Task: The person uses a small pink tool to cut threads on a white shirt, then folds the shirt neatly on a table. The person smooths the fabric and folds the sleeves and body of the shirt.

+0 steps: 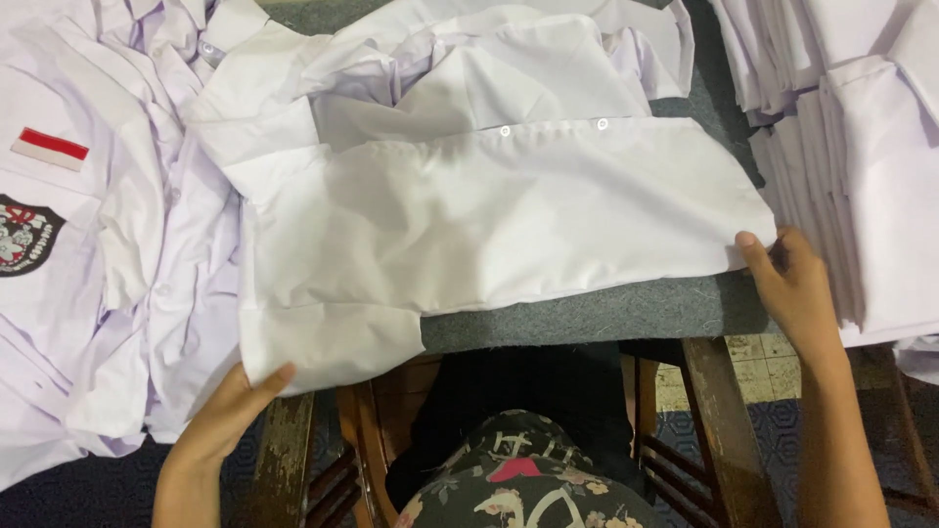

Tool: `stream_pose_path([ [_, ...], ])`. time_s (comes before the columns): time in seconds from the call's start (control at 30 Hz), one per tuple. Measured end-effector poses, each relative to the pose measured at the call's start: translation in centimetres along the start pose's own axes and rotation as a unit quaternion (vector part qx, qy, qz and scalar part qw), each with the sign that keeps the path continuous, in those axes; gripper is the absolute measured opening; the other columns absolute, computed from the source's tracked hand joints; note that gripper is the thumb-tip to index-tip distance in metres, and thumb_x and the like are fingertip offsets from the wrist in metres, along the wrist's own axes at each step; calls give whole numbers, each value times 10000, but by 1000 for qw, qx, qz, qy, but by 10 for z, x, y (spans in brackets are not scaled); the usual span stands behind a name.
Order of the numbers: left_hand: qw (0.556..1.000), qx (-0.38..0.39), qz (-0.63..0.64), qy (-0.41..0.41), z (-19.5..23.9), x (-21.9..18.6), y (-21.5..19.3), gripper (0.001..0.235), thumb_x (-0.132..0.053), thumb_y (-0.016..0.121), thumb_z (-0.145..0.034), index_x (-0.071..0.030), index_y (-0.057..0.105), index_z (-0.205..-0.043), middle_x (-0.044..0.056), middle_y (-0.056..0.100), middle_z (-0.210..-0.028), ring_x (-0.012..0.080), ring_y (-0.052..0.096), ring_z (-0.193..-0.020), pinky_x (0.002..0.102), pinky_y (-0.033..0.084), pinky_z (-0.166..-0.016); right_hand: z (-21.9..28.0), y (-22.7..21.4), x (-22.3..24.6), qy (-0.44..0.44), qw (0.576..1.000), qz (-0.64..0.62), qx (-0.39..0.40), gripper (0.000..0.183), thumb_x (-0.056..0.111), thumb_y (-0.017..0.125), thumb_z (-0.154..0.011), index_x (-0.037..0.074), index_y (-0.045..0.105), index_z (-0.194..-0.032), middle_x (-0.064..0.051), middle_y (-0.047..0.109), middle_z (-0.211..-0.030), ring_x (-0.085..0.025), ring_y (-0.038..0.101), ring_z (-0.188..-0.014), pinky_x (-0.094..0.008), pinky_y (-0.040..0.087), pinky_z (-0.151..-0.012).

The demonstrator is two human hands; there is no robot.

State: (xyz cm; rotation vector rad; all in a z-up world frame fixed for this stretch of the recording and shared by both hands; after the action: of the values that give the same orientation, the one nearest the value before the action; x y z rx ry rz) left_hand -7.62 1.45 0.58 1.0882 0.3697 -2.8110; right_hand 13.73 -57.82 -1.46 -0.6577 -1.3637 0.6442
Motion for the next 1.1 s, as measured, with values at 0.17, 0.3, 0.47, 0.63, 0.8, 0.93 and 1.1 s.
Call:
stream_pose_path([
  [0.17, 996, -5, 74, -58, 6, 4, -6, 875, -281, 582, -753, -127, 346, -1581, 126, 516, -1528, 287, 481, -1386, 454, 403, -1138, 3, -4, 3, 35, 999, -30, -12, 410, 441, 620, -1122, 43, 549, -1052, -18, 426, -817, -157, 371, -732, -324, 277, -627],
  [0.3, 989, 37, -21, -143, -10, 27, -17, 1109, -235, 731, -650, -233, 216, -1632, 55, 344, -1679, 274, 378, -1528, 437, 312, -1264, 13, -6, 24, 57, 992, -116, -7, 429, 331, 661, -1036, 8, 544, -1294, -117, 624, -1205, -221, 571, -1053, -337, 460, -804],
  [0.47, 989, 126, -73, -41, -18, 23, -9, 857, -243, 730, -738, -132, 462, -1545, 57, 601, -1555, 231, 546, -1436, 414, 405, -1203, 11, -7, 10, 38, 990, -133, -38, 361, 326, 755, -1009, 65, 557, -1160, -58, 625, -1032, -161, 556, -733, -272, 415, -600],
  [0.63, 985, 108, -109, -80, -17, 24, -17, 850, -305, 699, -756, -152, 455, -1556, 24, 569, -1587, 194, 500, -1472, 391, 360, -1233, 17, -13, 44, 24, 978, -195, 61, 377, 247, 611, -1005, 24, 601, -1308, -108, 651, -1239, -229, 601, -1140, -345, 468, -994],
  [0.8, 993, 51, -46, -101, -31, 46, -27, 874, -341, 590, -778, -158, 345, -1597, 46, 492, -1608, 231, 481, -1442, 418, 379, -1221, 2, -3, -4, -47, 993, -79, 77, 347, 350, 556, -1135, 87, 601, -913, 34, 377, -628, -86, 283, -521, -239, 179, -450],
  [0.93, 991, 60, -71, -100, -5, 9, -9, 634, -260, 579, -878, -80, 573, -1487, 136, 707, -1430, 279, 649, -1299, 428, 497, -1105, -3, 2, -4, -52, 997, -45, -37, 516, 367, 623, -1152, 90, 456, -750, 33, 320, -618, -87, 283, -600, -282, 188, -563],
  [1.1, 976, 93, -173, -98, -3, 1, -4, 663, -381, 590, -864, -84, 615, -1456, 70, 720, -1452, 202, 650, -1355, 337, 454, -1178, -7, 10, 20, -11, 999, 39, 11, 647, 322, 634, -1041, -176, 504, -1433, -348, 626, -1284, -449, 622, -1134, -513, 533, -913],
])
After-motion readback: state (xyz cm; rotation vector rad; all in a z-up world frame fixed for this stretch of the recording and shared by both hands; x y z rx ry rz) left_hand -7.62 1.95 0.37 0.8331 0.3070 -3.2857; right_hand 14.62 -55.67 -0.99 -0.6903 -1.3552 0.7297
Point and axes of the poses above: each hand's wrist, its own z-axis away from the middle knuckle, its own y-axis out of the palm, x = y × z, the point moved 3 cm from there along -z, towards the middle knuckle
